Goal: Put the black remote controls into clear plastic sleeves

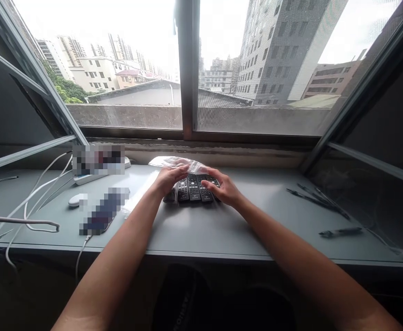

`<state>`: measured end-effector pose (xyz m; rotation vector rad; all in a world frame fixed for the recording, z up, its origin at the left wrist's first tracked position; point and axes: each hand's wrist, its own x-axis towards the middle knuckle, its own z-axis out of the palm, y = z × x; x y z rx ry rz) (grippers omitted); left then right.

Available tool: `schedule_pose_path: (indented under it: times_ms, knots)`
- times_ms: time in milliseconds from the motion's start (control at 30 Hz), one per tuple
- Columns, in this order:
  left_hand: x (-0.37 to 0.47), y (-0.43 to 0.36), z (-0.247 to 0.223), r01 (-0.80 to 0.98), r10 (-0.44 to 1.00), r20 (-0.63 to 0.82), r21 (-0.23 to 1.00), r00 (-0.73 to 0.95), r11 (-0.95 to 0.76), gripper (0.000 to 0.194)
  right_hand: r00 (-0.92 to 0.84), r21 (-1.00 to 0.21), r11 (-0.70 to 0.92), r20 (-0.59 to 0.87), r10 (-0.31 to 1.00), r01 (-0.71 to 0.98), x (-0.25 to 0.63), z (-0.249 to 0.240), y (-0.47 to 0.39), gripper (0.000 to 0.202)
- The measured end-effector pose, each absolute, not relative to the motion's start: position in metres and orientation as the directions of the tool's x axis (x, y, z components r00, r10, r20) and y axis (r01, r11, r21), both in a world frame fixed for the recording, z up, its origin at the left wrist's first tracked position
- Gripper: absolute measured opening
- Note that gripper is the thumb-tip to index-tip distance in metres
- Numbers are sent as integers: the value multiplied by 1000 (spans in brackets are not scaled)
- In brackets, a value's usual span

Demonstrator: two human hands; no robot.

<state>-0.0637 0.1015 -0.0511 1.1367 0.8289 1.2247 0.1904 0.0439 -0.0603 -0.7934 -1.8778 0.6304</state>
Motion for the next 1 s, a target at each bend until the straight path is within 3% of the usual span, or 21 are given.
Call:
schedule_pose_path:
  times_ms: [167, 467, 667, 800, 900, 1000]
  knots:
    - [-63, 97, -48, -255, 971, 88, 966, 222, -29, 56, -398, -723, 660, 555, 731, 206, 190, -54, 38, 52]
    - [-64, 104, -46, -361, 989, 84, 932, 125, -34, 42, -434, -737, 639, 513, 740, 218, 189, -52, 35, 58]
    - [-59, 96, -42, -335, 969, 76, 942, 235, 8, 38, -479, -748, 627, 478, 737, 217, 189, -50, 33, 66]
    - [-62, 103, -42, -480, 999, 13, 877, 44, 10, 35, -494, -772, 598, 442, 748, 215, 192, -46, 32, 82]
    - [-66, 111, -44, -553, 993, -22, 832, -112, -44, 32, -491, -754, 617, 460, 740, 225, 193, -45, 31, 71]
    - [-68, 114, -46, -558, 994, -16, 829, -112, -50, 27, -495, -761, 612, 456, 740, 215, 193, -45, 31, 61]
